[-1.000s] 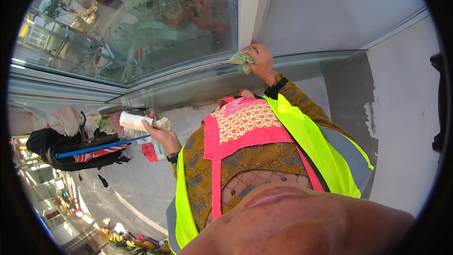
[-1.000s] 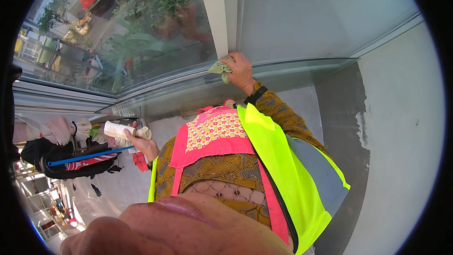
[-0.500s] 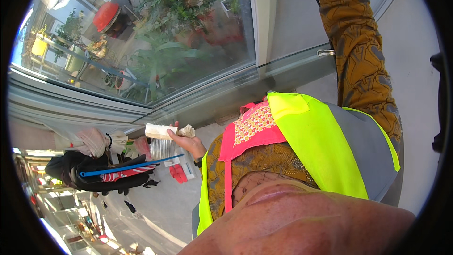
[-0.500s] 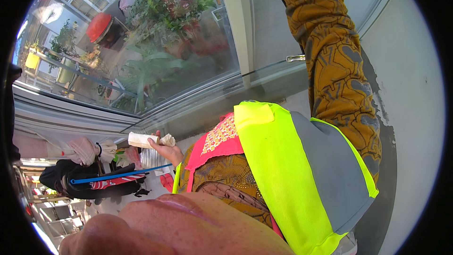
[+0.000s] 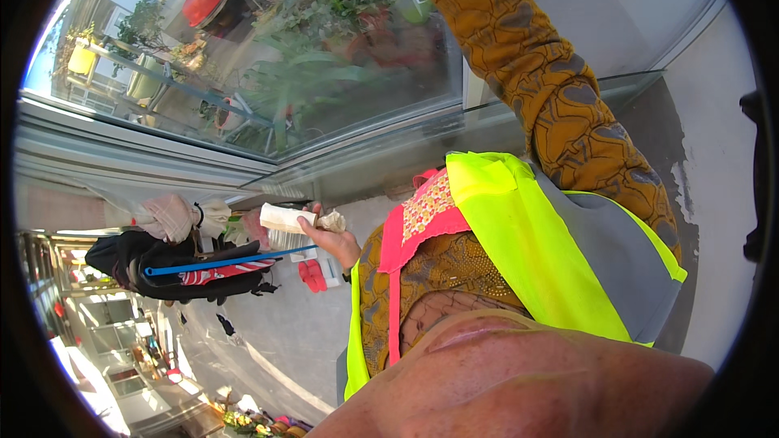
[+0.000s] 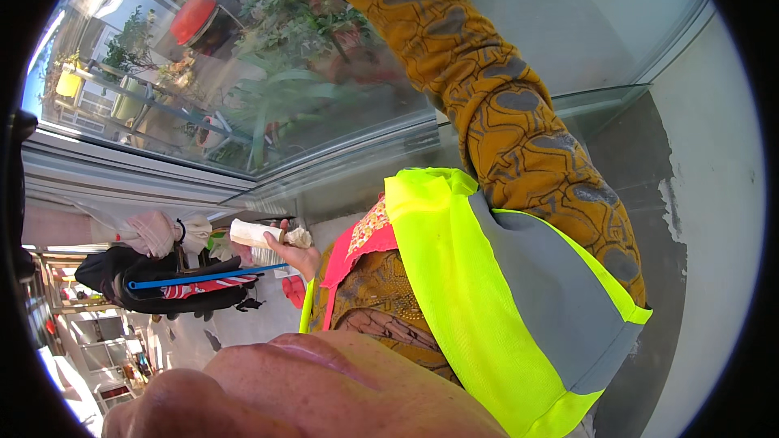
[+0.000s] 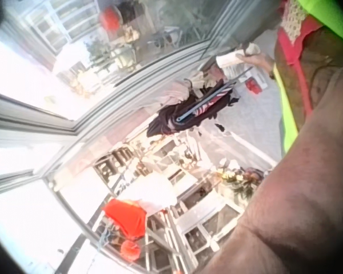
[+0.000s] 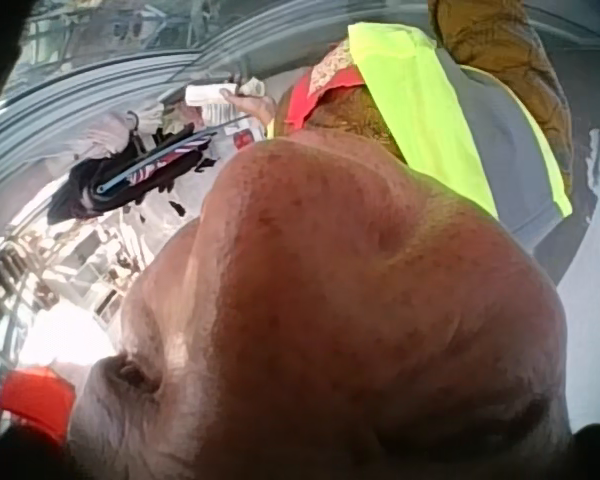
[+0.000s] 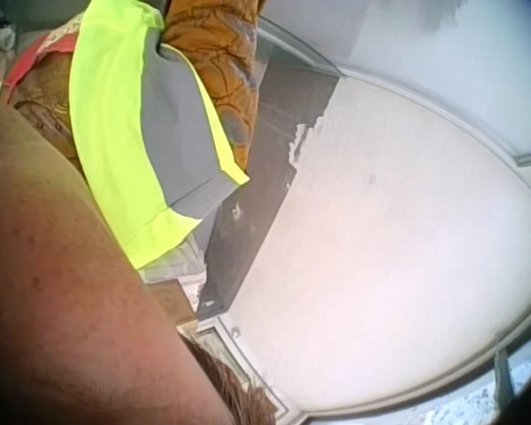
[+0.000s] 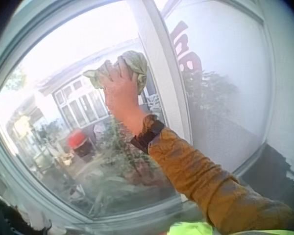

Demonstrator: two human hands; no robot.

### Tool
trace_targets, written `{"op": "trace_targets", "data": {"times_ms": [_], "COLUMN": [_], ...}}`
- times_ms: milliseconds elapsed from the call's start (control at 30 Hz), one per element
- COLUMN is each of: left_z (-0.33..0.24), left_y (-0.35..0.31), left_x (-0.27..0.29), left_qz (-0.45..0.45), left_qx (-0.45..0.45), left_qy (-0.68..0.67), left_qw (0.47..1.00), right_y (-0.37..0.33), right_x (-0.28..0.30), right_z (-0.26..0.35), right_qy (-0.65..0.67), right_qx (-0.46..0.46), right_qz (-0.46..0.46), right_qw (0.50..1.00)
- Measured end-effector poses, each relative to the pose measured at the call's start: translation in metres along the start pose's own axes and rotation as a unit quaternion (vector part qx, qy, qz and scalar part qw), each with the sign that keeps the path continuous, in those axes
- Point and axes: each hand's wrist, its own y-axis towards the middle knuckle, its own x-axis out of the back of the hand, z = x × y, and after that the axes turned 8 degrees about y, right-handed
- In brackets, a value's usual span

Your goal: The person wipes a large glass window with a cloth, moving from the upper sections downward and across the surface. They hold a roll of paper towels in the other hand and occasionally switch hands while continuing to wipe different areas of the window.

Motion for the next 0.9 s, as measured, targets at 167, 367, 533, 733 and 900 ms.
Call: {"op": "trace_targets", "data": {"times_ms": [167, 367, 533, 733, 900], "left_z": [-0.011, -0.016, 0.0, 0.0, -0.03], "left_y": [-0.01, -0.004, 0.0, 0.038, 0.092], "left_x": [0.005, 0.018, 0.029, 0.008, -0.005], "left_qz": [-0.034, -0.02, 0.008, 0.026, 0.093], "left_qx": [-0.003, 0.021, 0.011, 0.056, -0.01], "left_qy": [0.008, 0.036, 0.015, 0.023, 0.023], "left_qw": [0.999, 0.999, 1.0, 0.998, 0.995], "right_y": [-0.23, -0.395, -0.361, -0.195, -0.041], "right_x": [0.078, 0.176, 0.159, 0.112, 0.037], "right_z": [0.082, 0.097, 0.079, 0.069, 0.026], "right_qy": [-0.006, 0.127, 0.194, 0.159, 0.108], "right_qx": [-0.019, -0.108, -0.142, -0.11, -0.086], "right_qz": [0.326, 0.576, 0.441, 0.19, 0.015], "right_qw": [0.945, 0.8, 0.864, 0.962, 0.99]}}
